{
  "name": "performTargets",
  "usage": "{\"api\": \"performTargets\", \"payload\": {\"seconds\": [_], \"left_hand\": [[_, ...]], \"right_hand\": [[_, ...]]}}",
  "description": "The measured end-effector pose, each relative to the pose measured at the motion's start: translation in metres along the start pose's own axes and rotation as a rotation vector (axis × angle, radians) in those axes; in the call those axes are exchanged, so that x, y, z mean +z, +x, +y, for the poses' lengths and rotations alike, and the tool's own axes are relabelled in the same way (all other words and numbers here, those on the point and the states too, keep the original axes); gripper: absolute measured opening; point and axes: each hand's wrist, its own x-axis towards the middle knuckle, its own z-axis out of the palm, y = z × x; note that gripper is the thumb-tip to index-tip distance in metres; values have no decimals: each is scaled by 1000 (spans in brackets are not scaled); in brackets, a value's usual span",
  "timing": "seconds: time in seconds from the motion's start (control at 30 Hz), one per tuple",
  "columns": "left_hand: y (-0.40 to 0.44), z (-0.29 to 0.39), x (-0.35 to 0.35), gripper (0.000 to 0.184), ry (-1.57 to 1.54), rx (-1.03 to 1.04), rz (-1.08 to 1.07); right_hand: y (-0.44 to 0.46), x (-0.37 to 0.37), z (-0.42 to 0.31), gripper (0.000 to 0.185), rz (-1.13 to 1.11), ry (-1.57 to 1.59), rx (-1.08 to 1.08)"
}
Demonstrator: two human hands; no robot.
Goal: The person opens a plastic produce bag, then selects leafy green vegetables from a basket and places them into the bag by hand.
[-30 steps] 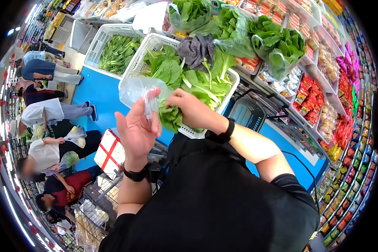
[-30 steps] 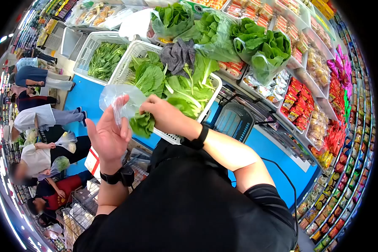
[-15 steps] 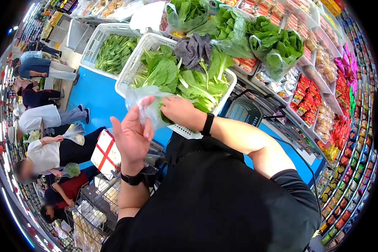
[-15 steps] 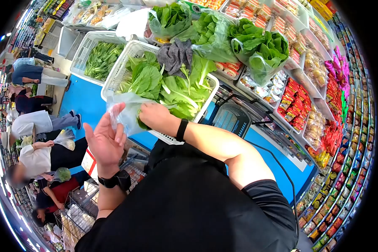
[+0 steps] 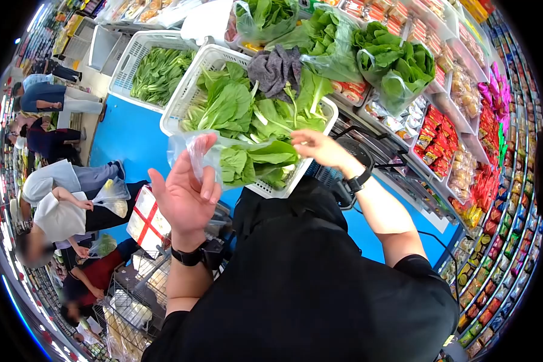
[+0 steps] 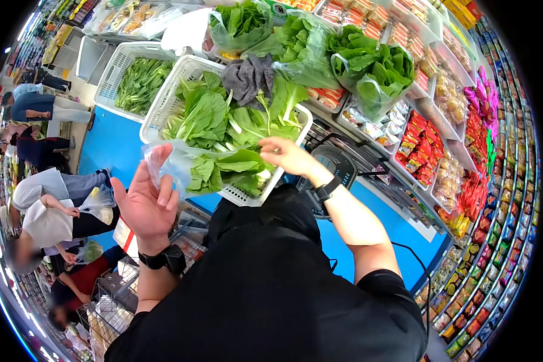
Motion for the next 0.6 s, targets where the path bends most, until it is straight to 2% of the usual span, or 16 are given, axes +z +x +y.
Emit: {"api": "performTargets", "payload": {"seconds": [0.03, 0.17, 0.23, 0.27, 0.3, 0.37, 0.43, 0.5, 0.57, 0.6], "left_hand": [[0, 0, -1, 105, 6, -4, 3], [-3, 4, -3, 100, 34, 9, -39], [-3, 7, -4, 99, 40, 13, -35], [-4, 8, -4, 99, 47, 25, -9], [-5, 8, -5, 98, 51, 38, 17], [-6, 10, -8, 98, 50, 45, 17], [-7, 9, -10, 98, 44, 58, 18], [-9, 5, -9, 96, 16, 51, 42], [-10, 2, -11, 96, 27, 48, 37], [-11, 2, -11, 95, 36, 40, 32]], "right_hand": [[2, 9, 5, 42, -96, 79, 79], [21, 42, 13, 38, -86, 189, 120], [19, 48, -12, 30, -340, 262, 243], [22, 51, -24, 27, -392, 95, 193], [25, 56, -28, 27, -393, 96, 187], [29, 62, -33, 27, -245, -228, -127], [37, 68, -30, 33, -180, -190, -180], [41, 74, -34, 36, -85, -340, -234], [37, 81, -44, 41, -81, -355, -225], [38, 83, -44, 39, -63, -457, -340]]}}
